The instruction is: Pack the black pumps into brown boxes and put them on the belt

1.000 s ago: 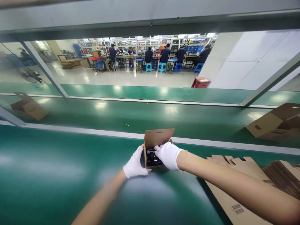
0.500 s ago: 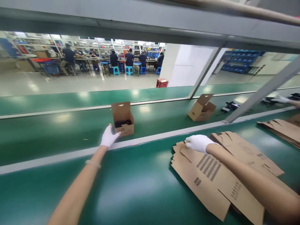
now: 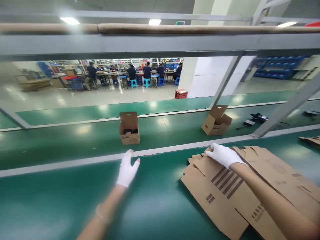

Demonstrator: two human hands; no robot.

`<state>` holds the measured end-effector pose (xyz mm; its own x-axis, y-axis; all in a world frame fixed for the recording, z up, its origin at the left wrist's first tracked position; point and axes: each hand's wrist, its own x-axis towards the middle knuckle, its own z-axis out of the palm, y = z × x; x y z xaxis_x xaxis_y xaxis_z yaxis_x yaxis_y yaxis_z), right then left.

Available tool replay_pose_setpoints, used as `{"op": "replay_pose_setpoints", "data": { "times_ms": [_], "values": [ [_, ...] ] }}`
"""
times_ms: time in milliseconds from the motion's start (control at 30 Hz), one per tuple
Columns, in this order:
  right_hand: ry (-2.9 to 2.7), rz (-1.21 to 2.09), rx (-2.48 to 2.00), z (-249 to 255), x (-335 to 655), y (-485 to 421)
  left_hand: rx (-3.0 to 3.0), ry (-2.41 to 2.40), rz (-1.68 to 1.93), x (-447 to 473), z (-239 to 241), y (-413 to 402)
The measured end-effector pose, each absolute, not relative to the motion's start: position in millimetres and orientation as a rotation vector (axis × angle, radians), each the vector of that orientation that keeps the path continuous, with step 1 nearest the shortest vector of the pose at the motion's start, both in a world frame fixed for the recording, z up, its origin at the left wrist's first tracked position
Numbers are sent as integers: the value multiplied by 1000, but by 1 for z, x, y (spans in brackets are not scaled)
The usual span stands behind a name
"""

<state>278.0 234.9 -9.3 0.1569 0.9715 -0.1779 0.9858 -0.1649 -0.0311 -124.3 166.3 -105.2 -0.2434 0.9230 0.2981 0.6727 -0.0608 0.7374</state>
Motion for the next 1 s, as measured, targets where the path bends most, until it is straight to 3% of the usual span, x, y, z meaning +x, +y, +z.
{"op": "replay_pose_setpoints", "data": {
  "times_ms": [167, 267, 433, 567, 667, 733, 800, 867, 1000],
  "values": [
    [2660, -790, 2278, 48, 220, 169, 1544, 1461, 1004, -86, -74, 129],
    [2929, -1054, 2361, 66, 182, 122, 1419, 1422, 1076, -79, -55, 115],
    [3170, -1289, 2486, 49, 138, 71, 1348, 1635, 1387, -107, -24, 97],
    [3146, -1877, 2513, 29, 111, 58, 1370, 1806, 1624, -128, -17, 78],
    [2944, -2345, 2488, 23, 90, 54, 1307, 1857, 1615, -135, -19, 67],
    [2905, -2476, 2480, 17, 79, 50, 1254, 1776, 1556, -137, -20, 64],
    [2961, -2434, 2502, 8, 71, 44, 1211, 1636, 1496, -138, -20, 62],
    [3124, -2158, 2548, -3, 66, 35, 1244, 1566, 1431, -140, -19, 62],
    [3655, -1073, 2398, -24, 59, 14, 1398, 1720, 1245, -145, -16, 62]
  ]
}}
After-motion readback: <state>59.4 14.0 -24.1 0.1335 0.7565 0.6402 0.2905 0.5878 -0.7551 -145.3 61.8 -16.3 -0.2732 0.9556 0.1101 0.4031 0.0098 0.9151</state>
